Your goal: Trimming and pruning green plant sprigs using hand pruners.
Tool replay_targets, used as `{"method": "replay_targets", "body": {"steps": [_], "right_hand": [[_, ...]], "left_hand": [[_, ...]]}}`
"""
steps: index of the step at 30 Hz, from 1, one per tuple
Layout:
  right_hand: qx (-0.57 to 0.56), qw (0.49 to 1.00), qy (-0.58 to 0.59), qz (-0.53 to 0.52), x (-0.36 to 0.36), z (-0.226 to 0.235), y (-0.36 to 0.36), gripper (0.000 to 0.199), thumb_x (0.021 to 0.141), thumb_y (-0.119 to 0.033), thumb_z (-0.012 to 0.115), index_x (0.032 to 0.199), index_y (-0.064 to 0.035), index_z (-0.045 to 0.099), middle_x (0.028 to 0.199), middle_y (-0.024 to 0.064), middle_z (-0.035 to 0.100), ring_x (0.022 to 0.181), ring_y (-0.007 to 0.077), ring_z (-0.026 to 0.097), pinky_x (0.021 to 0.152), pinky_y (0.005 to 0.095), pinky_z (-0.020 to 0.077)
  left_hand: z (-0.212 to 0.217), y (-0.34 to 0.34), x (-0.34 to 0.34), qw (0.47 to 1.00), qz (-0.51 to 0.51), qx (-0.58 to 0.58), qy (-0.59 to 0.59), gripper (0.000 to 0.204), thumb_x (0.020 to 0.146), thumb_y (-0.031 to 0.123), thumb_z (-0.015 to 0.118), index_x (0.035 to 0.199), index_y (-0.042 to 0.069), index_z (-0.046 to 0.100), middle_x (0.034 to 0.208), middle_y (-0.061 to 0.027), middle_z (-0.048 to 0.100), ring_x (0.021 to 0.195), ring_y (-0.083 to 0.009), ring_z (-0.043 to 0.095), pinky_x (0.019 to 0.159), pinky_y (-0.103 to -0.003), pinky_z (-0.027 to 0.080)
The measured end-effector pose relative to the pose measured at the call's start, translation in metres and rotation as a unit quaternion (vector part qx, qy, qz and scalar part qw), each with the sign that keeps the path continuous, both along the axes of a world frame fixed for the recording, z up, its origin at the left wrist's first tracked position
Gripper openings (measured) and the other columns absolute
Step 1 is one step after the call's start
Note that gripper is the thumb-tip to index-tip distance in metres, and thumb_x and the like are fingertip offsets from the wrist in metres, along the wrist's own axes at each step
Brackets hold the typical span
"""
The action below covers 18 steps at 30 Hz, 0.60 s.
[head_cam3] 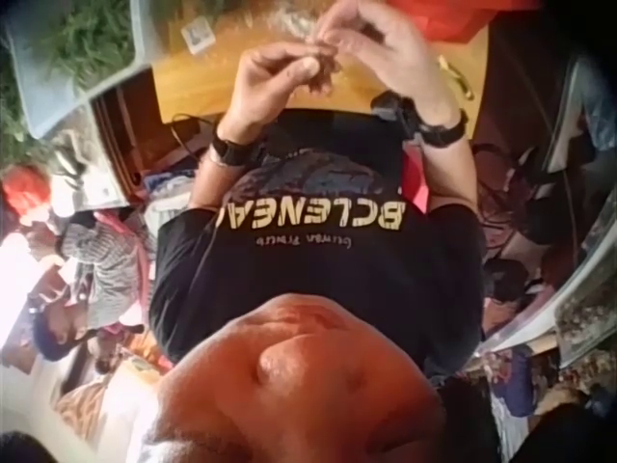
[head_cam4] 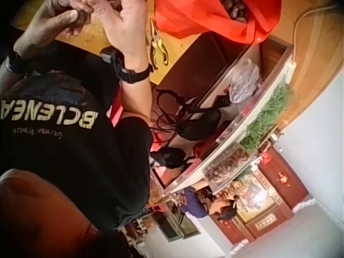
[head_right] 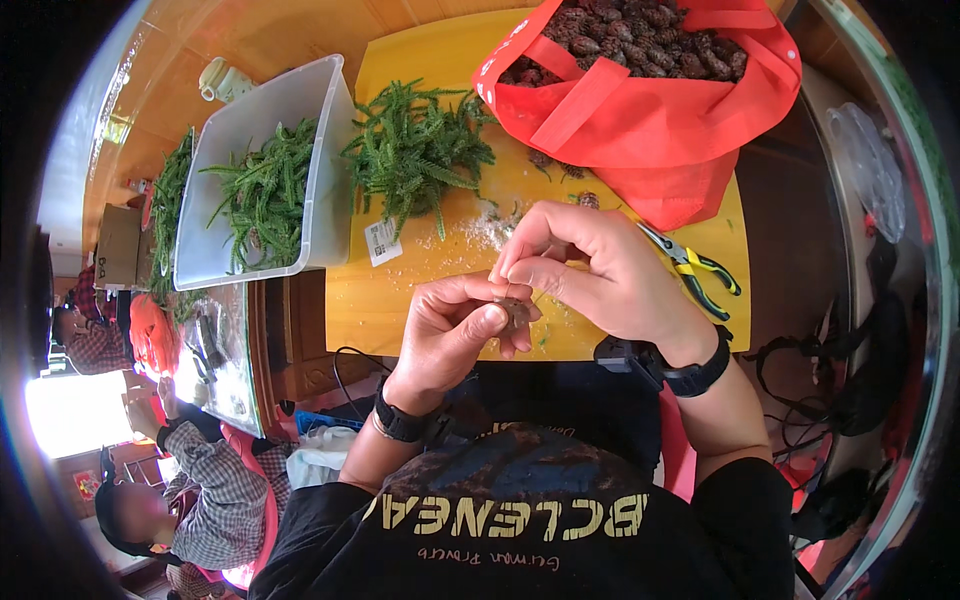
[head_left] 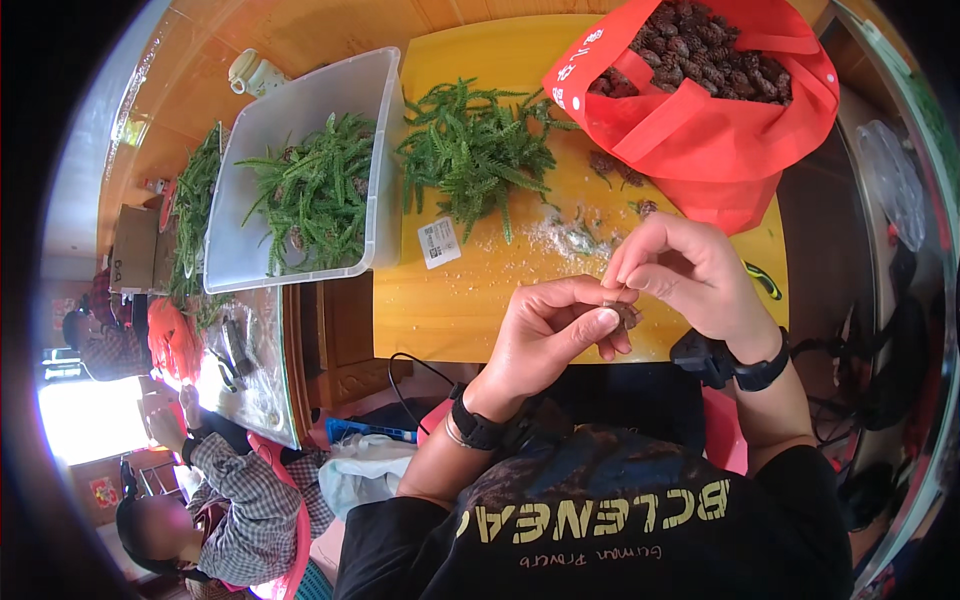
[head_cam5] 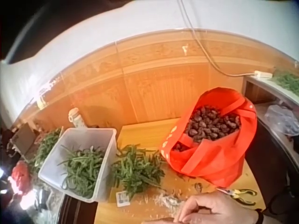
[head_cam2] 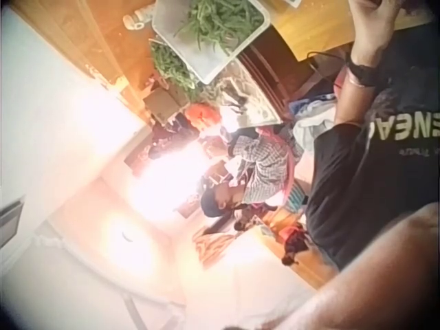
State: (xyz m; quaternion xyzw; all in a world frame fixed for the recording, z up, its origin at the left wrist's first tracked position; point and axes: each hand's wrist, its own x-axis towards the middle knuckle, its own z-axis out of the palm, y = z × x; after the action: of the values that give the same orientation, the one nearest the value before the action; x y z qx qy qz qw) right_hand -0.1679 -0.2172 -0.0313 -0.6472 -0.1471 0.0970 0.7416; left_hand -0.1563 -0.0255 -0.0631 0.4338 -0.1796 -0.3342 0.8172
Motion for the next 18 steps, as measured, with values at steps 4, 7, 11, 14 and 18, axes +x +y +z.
{"method": "replay_targets", "body": {"steps": [4,7,11,14,18], "right_hand": [[-0.191,0.973,-0.12,-0.048,-0.004,0.011,0.002,0.01,0.087,-0.008,0.056,0.085,-0.0001,0.052,0.084,0.0096,0.062,0.075,0.0116,0.058,0.067,0.0226,0.0465],[-0.091,0.992,-0.068,-0.046,-0.005,0.006,0.002,0.01,0.088,-0.009,0.054,0.085,-0.0003,0.051,0.084,0.0102,0.062,0.075,0.012,0.059,0.068,0.0233,0.0474],[0.012,0.999,-0.007,-0.032,-0.007,0.001,0.003,0.01,0.089,-0.009,0.053,0.085,-0.0005,0.051,0.085,0.0105,0.063,0.076,0.0121,0.06,0.069,0.0238,0.0482],[0.026,0.999,0.004,-0.029,-0.006,0.001,0.001,0.009,0.089,-0.009,0.053,0.088,-0.0001,0.053,0.086,0.0104,0.063,0.078,0.0125,0.06,0.069,0.0242,0.0486],[0.012,0.999,0.031,0.023,-0.005,0.005,-0.002,0.014,0.087,-0.008,0.056,0.097,0.0009,0.056,0.095,0.011,0.061,0.085,0.0135,0.059,0.072,0.0242,0.0478]], "left_hand": [[-0.002,0.0,0.0,0.998,0.018,0.043,-0.038,0.02,0.087,0.007,0.057,0.103,-0.003,0.059,0.093,-0.0144,0.062,0.073,-0.0172,0.063,0.063,-0.026,0.052],[-0.002,-0.002,-0.002,0.997,0.029,0.045,-0.054,0.019,0.086,0.009,0.059,0.102,-0.002,0.06,0.093,-0.0189,0.062,0.072,-0.0208,0.064,0.061,-0.028,0.053],[0.0,-0.004,-0.004,0.999,0.022,0.007,-0.045,0.02,0.085,0.009,0.059,0.103,-0.001,0.06,0.093,-0.0193,0.062,0.073,-0.021,0.064,0.06,-0.028,0.053],[-0.005,-0.004,-0.004,0.999,0.033,0.009,-0.038,0.021,0.086,0.01,0.059,0.103,-0.002,0.059,0.092,-0.0191,0.062,0.072,-0.0211,0.064,0.059,-0.027,0.053],[-0.007,-0.002,-0.004,0.999,0.039,0.003,-0.003,0.023,0.086,0.012,0.059,0.102,-0.004,0.059,0.092,-0.0185,0.062,0.071,-0.0206,0.063,0.059,-0.027,0.053]]}}
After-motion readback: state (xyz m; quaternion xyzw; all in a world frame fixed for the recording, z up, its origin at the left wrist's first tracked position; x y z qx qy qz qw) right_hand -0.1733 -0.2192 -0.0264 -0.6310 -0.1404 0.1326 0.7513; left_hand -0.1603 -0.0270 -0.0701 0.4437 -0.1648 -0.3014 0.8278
